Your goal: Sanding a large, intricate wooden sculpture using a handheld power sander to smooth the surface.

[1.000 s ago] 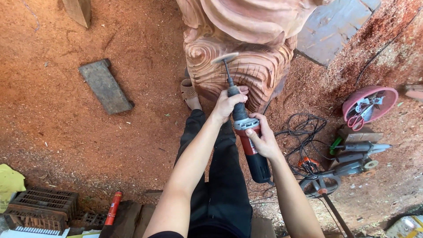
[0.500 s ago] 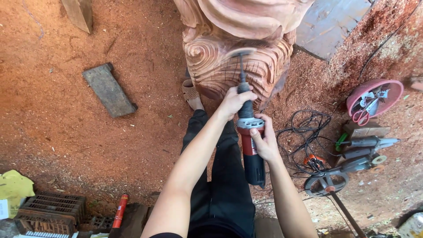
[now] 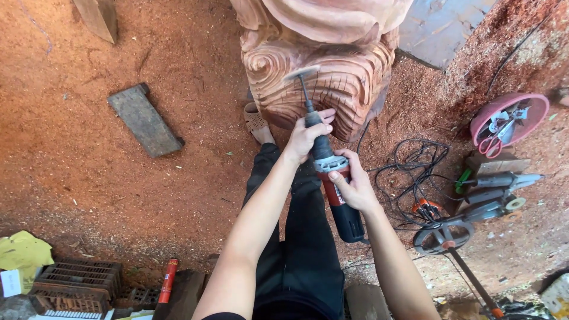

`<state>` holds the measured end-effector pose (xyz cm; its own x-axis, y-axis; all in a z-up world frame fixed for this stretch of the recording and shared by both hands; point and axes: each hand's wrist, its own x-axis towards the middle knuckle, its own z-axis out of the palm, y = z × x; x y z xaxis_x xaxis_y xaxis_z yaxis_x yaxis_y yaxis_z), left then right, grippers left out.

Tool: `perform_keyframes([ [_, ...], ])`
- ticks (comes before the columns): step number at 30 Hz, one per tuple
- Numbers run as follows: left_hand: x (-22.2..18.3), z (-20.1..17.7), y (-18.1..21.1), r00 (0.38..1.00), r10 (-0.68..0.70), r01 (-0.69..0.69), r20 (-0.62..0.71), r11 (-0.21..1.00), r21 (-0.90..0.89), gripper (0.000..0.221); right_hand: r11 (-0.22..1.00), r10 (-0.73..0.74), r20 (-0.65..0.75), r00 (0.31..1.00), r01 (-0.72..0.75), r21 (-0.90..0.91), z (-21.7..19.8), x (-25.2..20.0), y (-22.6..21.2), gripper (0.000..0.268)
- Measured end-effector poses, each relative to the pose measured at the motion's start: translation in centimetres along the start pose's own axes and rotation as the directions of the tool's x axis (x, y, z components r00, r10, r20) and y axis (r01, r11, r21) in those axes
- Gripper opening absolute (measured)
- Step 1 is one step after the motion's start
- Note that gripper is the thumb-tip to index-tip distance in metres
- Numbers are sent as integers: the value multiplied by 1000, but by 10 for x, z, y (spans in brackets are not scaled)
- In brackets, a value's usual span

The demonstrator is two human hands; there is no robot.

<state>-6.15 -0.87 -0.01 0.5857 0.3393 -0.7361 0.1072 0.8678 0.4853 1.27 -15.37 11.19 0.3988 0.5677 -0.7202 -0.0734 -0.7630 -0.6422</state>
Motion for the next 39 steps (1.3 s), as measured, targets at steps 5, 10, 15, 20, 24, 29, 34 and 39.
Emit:
perform_keyframes([
  [5, -6, -12, 8, 997, 3, -5, -80, 999, -33, 70, 997, 35, 80, 996, -30, -70, -2, 13, -16, 54],
  [10, -11, -12, 18, 991, 48, -57, -127, 996, -69, 38, 993, 42, 124, 991, -28, -113, 0, 20, -24, 54],
  [15, -10, -20, 5, 987, 62, -63, -146, 998, 2, 29, 992, 49, 134, 990, -33, -120, 0, 15, -15, 54],
  [20, -10, -27, -3, 989, 86, -75, -121, 993, 90, 30, 992, 65, 139, 988, -48, -119, 2, 11, -13, 55],
  [24, -9, -33, -3, 988, 93, -83, -124, 993, 84, 30, 992, 57, 152, 987, -40, -117, 7, 14, -14, 56],
  [29, -19, -33, 1, 983, 94, -81, -160, 993, 90, 32, 991, 64, 161, 985, -44, -125, 9, 13, -29, 56],
  [34, -17, -44, -1, 988, 84, -83, -132, 996, 18, 32, 987, 81, 169, 982, -56, -148, 17, 15, -21, 55],
  [39, -20, -42, 6, 992, 83, -78, -98, 995, 62, 32, 988, 81, 157, 984, -58, -144, 16, 11, -19, 56],
])
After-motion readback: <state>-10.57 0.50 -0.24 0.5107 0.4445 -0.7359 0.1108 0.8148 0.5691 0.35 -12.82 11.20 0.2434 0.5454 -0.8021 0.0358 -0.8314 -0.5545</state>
